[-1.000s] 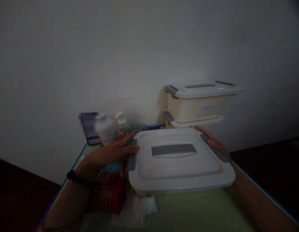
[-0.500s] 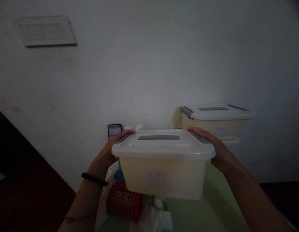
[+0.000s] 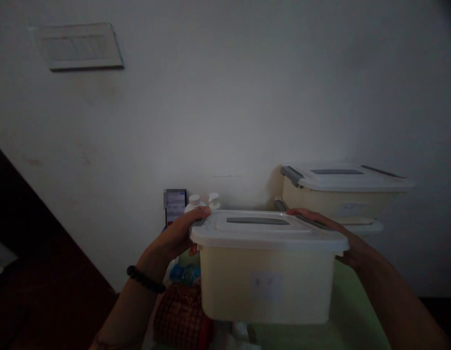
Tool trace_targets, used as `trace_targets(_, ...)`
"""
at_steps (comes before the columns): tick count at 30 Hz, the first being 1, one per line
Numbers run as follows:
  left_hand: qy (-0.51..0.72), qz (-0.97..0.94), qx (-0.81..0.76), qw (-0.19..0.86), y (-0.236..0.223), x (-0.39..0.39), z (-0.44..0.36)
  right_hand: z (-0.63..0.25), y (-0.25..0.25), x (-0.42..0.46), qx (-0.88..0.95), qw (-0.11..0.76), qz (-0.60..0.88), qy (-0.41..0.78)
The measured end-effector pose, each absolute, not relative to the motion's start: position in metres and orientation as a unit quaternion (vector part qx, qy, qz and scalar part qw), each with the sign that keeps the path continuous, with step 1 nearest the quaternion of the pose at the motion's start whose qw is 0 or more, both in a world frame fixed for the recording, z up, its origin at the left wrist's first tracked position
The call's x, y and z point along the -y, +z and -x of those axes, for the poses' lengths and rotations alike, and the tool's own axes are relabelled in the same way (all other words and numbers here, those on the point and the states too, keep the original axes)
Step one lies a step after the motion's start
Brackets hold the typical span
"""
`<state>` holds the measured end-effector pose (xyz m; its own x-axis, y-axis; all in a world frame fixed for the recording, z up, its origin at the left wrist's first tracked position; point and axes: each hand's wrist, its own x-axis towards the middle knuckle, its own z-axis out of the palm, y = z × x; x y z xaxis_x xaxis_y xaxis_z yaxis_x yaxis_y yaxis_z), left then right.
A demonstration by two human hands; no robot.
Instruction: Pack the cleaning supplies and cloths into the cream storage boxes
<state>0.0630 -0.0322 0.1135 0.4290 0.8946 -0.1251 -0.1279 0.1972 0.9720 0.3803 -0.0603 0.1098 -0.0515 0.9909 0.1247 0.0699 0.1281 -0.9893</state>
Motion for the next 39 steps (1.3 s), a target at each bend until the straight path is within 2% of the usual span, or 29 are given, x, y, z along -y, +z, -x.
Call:
trace_targets(5, 0.395, -0.503, -0.4, 0.657, 0.113, 0.037, -0.062, -0.396, 0.112, 0.065, 0.599, 0.348, 0.501, 0.519)
trace_targets(8, 0.388, -0.542, -0.389, 0.636, 0.117, 0.043, -0.063, -0.402, 0.114, 0.067, 0.627, 0.304, 0.502, 0.512)
trace_targets(12, 0.385, -0.564, -0.397, 0.614, 0.12, 0.046, -0.067, -0.404, 0.115, 0.065, 0.617, 0.3, 0.525, 0.504)
trace_targets(20, 0.44, -0.491, -0.323, 0.678, 0.123, 0.044, -0.059, -0.416, 0.102, 0.061, 0.653, 0.286, 0.515, 0.475)
trace_targets(28, 0.313, -0.594, -0.329, 0.664, 0.124, 0.048, -0.042, -0.43, 0.104, 0.07, 0.711, 0.259, 0.499, 0.423)
trace_targets(33, 0.266, -0.636, -0.359, 0.63, 0.127, 0.049, -0.023, -0.419, 0.114, 0.074, 0.703, 0.294, 0.494, 0.419)
trace_targets(39, 0.344, -0.604, -0.389, 0.604, 0.13, 0.05, -0.031, -0.404, 0.117, 0.074, 0.67, 0.37, 0.507, 0.396)
